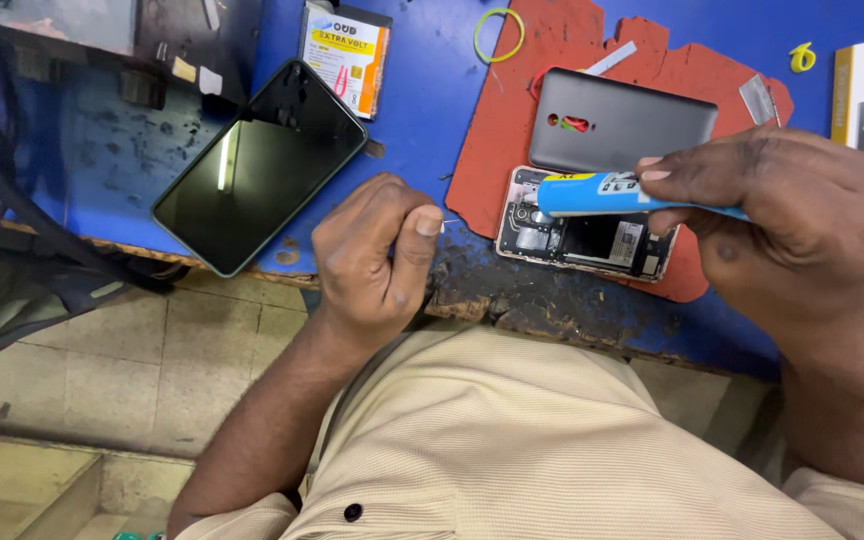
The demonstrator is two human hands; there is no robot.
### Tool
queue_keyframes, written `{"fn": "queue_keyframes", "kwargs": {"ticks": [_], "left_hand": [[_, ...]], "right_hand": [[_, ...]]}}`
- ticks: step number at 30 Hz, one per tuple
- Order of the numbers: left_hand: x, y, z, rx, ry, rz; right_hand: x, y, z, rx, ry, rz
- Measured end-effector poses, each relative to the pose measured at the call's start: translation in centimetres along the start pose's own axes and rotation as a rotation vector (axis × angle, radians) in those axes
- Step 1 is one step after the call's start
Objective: The person uses a small screwdriver to adjust internal components of a disassembled smartphone. They then test the device by turning it on and interacting with the touchscreen. Finally, they apply a small amount of adhesive to the phone's frame.
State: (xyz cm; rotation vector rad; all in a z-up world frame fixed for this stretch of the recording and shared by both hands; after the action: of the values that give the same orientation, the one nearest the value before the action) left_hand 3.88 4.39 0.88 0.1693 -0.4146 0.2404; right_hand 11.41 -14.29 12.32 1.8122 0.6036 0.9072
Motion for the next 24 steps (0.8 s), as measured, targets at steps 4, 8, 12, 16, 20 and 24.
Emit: {"fn": "queue_keyframes", "kwargs": {"ticks": [4,8,12,16,20,24], "left_hand": [[0.1,0.0,0.1,-0.014,-0.012,-0.002],[0.2,0.0,0.1,-0.014,-0.009,-0.003],[0.1,0.1,0.1,-0.024,0.002,-0.005],[0.1,0.1,0.0,-0.036,0.007,-0.009],[0.1,0.1,0.1,-0.033,0.004,-0.013],[0.1,0.1,0.0,-0.039,0.006,-0.01]], "right_hand": [[-0.2,-0.3,0.2,-0.023,-0.038,-0.005],[0.0,-0.6,0.0,-0.014,-0.006,-0.001],[0.0,-0.8,0.1,-0.026,0.007,-0.007],[0.0,-1.0,0.4,0.002,0.012,0.011],[0.1,-0.9,0.5,0.018,0.024,0.027],[0.1,-1.1,0.7,0.021,0.002,0.001]]}}
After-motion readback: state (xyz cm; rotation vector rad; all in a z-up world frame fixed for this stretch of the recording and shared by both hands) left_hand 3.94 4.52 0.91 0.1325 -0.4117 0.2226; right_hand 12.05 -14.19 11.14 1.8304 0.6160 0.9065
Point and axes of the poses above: each hand's wrist, its own x-axis towards the middle knuckle, its own y-axis out of the back of the hand, z = x × y, the point moved 9 cm from there along x, towards the middle knuckle, and after that the axes turned 6 degrees about -x, right-handed, at the moved point
